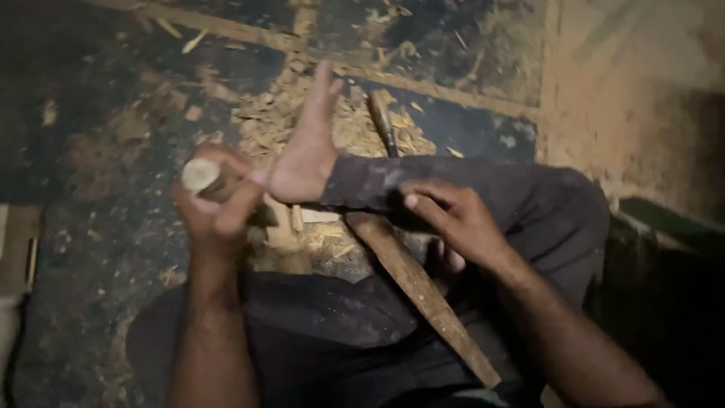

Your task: The person carves a piece of wood using a mallet and a chisel while sitting on the floor.

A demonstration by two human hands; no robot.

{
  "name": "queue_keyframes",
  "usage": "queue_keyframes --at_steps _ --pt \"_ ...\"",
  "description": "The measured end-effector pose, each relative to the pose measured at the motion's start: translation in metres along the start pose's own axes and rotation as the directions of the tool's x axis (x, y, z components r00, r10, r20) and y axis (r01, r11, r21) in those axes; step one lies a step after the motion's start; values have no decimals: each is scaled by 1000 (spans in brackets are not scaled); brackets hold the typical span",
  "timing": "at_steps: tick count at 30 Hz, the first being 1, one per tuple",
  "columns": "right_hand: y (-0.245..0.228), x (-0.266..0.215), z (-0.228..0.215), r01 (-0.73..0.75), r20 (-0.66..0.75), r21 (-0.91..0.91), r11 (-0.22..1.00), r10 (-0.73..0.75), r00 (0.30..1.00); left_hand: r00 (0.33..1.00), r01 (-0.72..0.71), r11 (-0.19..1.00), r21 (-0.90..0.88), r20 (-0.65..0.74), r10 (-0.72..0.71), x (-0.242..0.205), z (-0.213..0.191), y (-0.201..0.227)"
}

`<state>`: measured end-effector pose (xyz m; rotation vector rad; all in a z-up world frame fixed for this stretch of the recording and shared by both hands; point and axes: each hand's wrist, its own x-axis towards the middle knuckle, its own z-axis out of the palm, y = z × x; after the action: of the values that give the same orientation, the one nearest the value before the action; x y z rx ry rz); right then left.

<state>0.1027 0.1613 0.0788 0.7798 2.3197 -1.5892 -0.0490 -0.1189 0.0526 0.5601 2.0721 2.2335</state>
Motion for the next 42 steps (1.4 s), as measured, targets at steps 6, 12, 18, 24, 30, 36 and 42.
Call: queue_keyframes --at_steps 6,12,18,24,30,36,42 --pt "-38 2 -3 553 74 -38 832 -550 832 996 37 940 -338 -63 -62 -6 -1 -34" --pt "-99 4 12 668 232 10 744 -652 722 999 -16 962 -273 -45 4 -2 -5 -68" --pt "-129 3 51 860 214 169 482 -869 446 996 87 970 -229 -16 -93 -9 -6 -108" --pt "-141 23 141 927 162 -10 374 -915 370 978 209 959 -194 29 -207 -22 5 -115" --pt "-176 61 136 617 586 -430 660 -316 746 976 218 959 -179 38 -215 -18 4 -110" --pt "-178 61 146 706 541 -261 658 -507 672 975 224 958 -179 36 -221 -20 2 -111" --pt "-153 65 162 492 306 -633 598 -390 868 979 202 963 -178 48 -196 -9 7 -104"
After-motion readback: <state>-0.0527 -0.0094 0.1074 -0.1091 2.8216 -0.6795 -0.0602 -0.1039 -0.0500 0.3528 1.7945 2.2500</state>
